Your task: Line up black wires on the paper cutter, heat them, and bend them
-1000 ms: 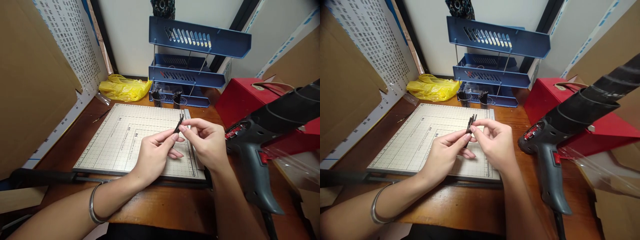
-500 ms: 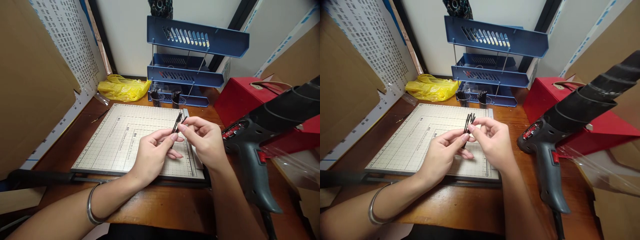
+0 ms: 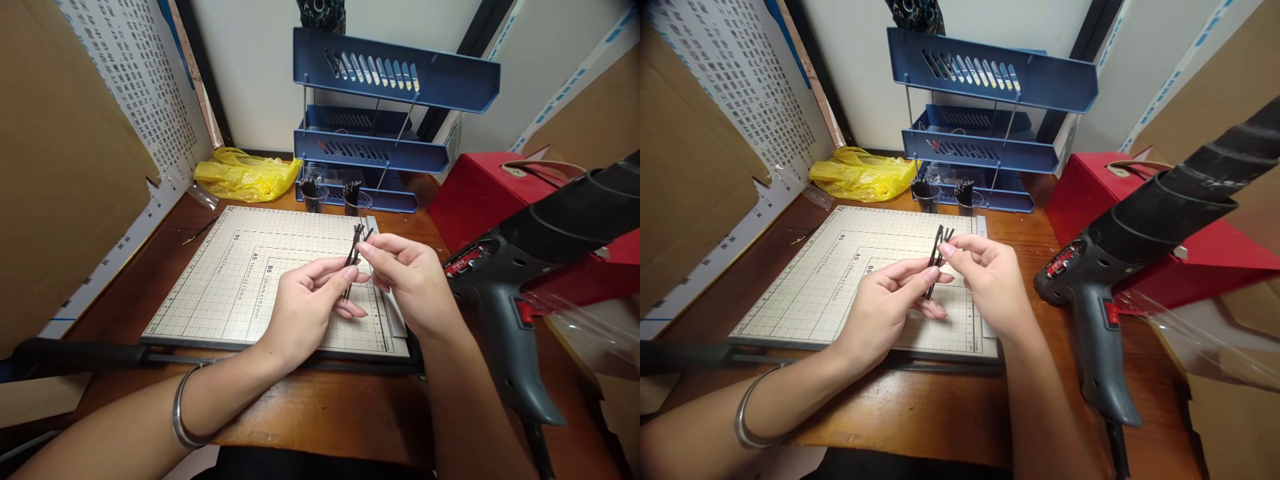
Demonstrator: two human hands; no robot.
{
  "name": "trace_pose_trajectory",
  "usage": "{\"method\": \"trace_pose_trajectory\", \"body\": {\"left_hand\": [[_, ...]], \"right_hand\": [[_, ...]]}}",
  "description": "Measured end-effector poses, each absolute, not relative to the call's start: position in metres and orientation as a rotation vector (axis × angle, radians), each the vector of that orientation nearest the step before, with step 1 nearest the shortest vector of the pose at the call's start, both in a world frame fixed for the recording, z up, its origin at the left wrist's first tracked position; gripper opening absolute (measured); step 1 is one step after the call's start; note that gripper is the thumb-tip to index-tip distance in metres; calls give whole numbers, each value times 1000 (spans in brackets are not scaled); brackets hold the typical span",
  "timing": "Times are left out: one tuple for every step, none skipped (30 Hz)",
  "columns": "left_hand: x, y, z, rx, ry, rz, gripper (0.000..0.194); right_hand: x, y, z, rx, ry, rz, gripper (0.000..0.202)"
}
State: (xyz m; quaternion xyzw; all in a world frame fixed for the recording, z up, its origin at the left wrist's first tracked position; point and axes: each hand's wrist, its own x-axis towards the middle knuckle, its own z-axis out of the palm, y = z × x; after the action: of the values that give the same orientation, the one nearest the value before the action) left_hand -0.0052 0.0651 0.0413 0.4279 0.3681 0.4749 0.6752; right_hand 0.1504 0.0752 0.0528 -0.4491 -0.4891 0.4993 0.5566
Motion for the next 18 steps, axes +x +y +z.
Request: {"method": "trace_pose_trajectory", "body": {"left_hand": [[-5,65,41,961,807,1065,25],[-5,65,40,959,790,1064,24],[-5,65,40,955,777,1065,23],[-5,65,40,952,769,1066,22],[-5,65,40,949,763,1068,21],[-5,64,40,947,757,1069,20],[-5,63,41,944,751,1072,19],[-4,63,42,942,744,1075,18],[-4,62,43,938,736,1078,17],[-4,62,44,934,729,1082,16],[-3,61,45,927,722,1086,16],[-3,61,46,921,715,1088,15],[-3,61,46,914,707,1091,14],[-3,61,46,907,698,1092,14],[-3,61,46,900,690,1092,13],[-3,61,45,893,683,1092,12],[-3,61,45,888,677,1091,11],[-4,61,45,885,670,1091,10]], "right_hand": [[151,75,53,-1058,-1126,1231,23],[152,76,53,-1052,-1100,1280,25],[152,76,54,-1042,-1079,1319,25],[152,76,54,-1029,-1066,1347,25],[152,76,55,-1017,-1057,1367,25],[152,76,56,-1006,-1052,1384,24],[152,75,57,-996,-1049,1399,24],[152,75,57,-985,-1049,1410,23],[152,75,58,-975,-1053,1417,23],[153,74,58,-965,-1060,1422,23],[153,74,59,-956,-1068,1424,22],[154,74,59,-946,-1077,1426,22],[154,73,59,-939,-1085,1429,22],[155,73,59,-931,-1090,1437,22],[155,73,59,-924,-1093,1445,22],[155,73,59,-917,-1093,1452,22],[156,73,59,-911,-1093,1456,22],[156,73,59,-905,-1095,1457,22]]}}
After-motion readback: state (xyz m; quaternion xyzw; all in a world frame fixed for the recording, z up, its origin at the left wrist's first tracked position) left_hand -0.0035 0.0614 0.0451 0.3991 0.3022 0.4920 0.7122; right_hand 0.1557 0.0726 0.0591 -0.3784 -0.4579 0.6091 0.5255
